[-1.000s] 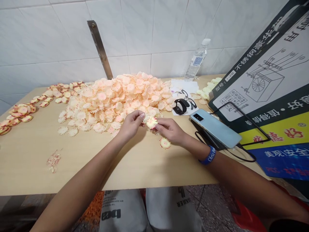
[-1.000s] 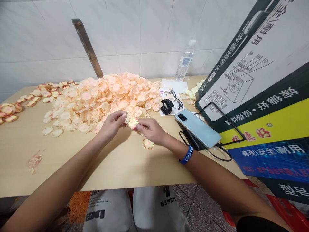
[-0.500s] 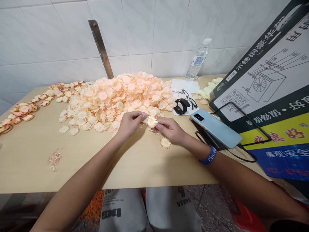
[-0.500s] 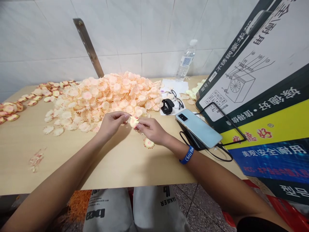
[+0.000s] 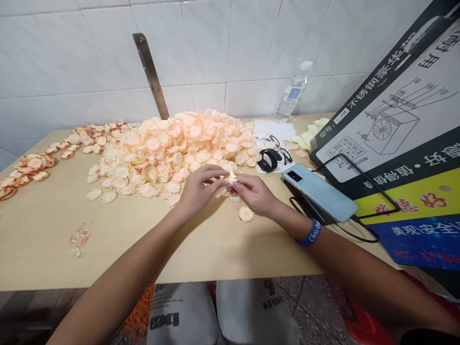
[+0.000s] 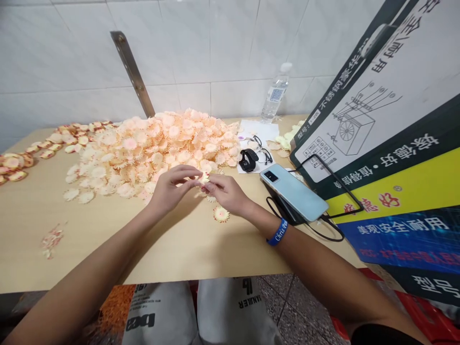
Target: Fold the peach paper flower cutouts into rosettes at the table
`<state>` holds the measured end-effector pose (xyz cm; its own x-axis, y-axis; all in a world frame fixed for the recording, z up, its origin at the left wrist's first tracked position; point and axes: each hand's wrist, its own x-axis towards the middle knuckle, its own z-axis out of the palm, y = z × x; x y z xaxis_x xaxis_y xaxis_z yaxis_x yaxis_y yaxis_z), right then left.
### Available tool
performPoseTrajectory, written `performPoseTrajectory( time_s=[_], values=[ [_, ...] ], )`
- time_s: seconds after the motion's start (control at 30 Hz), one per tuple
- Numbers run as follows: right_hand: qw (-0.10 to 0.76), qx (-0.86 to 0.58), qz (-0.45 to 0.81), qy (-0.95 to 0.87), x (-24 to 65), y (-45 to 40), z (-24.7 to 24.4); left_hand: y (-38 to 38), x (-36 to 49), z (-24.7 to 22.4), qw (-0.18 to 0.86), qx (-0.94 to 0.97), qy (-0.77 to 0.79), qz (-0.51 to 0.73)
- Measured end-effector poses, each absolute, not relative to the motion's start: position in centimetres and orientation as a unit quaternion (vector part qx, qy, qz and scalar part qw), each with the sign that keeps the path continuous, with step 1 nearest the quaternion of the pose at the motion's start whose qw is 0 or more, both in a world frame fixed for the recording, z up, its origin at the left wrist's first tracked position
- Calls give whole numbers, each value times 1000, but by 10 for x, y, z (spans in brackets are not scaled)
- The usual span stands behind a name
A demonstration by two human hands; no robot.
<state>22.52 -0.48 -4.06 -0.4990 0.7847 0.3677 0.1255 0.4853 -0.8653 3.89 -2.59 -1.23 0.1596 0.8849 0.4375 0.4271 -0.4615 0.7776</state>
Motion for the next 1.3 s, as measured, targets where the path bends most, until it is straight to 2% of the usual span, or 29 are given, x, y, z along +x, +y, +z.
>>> performPoseTrajectory(
  time_s=[0.27,0.67,1.07,1.3],
  values=[
    [397,-282,354,-798,225,-4,-42,-30,45,-18,243,731,463,439],
    [377,-299,389,-785,226,-7,-36,-22,36,-10,398,615,498,464],
    [382,-320,393,-773,226,-6,-38,-30,42,-14,275,750,460,387],
    [369,-320,391,-780,228,-4,-40,-28,40,-11,323,710,494,385]
  ],
)
